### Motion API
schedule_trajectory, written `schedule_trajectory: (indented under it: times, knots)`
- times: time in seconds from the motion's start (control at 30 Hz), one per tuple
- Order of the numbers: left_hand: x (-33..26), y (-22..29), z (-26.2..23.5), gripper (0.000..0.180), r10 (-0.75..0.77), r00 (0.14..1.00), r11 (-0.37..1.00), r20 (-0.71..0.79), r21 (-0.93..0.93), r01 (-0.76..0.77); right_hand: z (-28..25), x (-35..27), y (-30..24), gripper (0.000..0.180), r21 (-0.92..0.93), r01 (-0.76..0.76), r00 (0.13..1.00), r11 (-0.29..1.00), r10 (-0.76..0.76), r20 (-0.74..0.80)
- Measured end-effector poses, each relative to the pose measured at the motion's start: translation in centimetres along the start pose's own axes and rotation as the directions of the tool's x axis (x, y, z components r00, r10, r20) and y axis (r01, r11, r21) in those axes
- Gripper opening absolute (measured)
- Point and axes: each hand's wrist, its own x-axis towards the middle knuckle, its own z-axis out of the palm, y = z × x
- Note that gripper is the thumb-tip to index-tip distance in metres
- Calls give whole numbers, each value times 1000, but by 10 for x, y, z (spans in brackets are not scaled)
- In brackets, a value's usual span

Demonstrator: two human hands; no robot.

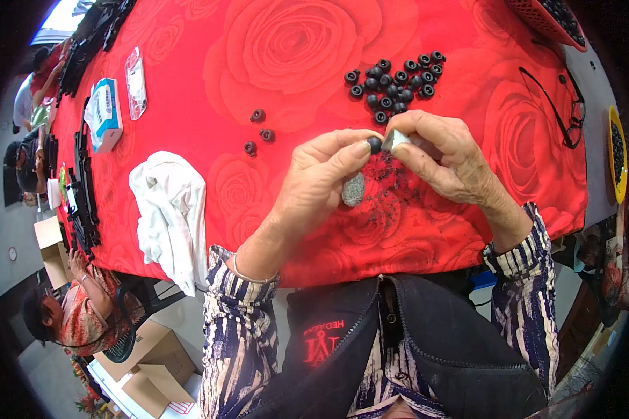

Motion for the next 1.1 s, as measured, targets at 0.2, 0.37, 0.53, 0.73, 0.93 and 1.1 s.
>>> schedule_trajectory:
  times: [0.2, 0.37, 0.53, 0.73, 0.93, 1.1]
  knots:
    - [-2, -2, 0, 19, -37, 998, 999, 42, -17, 37, 5, -1, -10, 23, -10, 109, 987, 994, -109, -118]
    - [-1, -9, -4, 18, -122, 965, 972, 230, -171, 164, 10, -2, 0, 38, -319, 413, 879, 853, -465, -106]
    - [-2, -8, -8, 19, -163, 950, 971, 267, -130, 203, 13, -3, -3, 38, -374, 455, 842, 808, -527, -116]
    - [-3, -7, 0, 20, -177, 967, 974, 186, -110, 199, 9, -4, -7, 32, -323, 434, 872, 841, -482, -83]
    - [-5, -7, -11, 20, -199, 942, 977, 270, -17, 211, 7, -3, -14, 19, 6, 256, 967, 967, -256, -17]
    - [-4, -11, -11, 27, -157, 954, 981, 255, -68, 180, 9, -6, -9, 25, -381, 494, 832, 782, -552, -54]
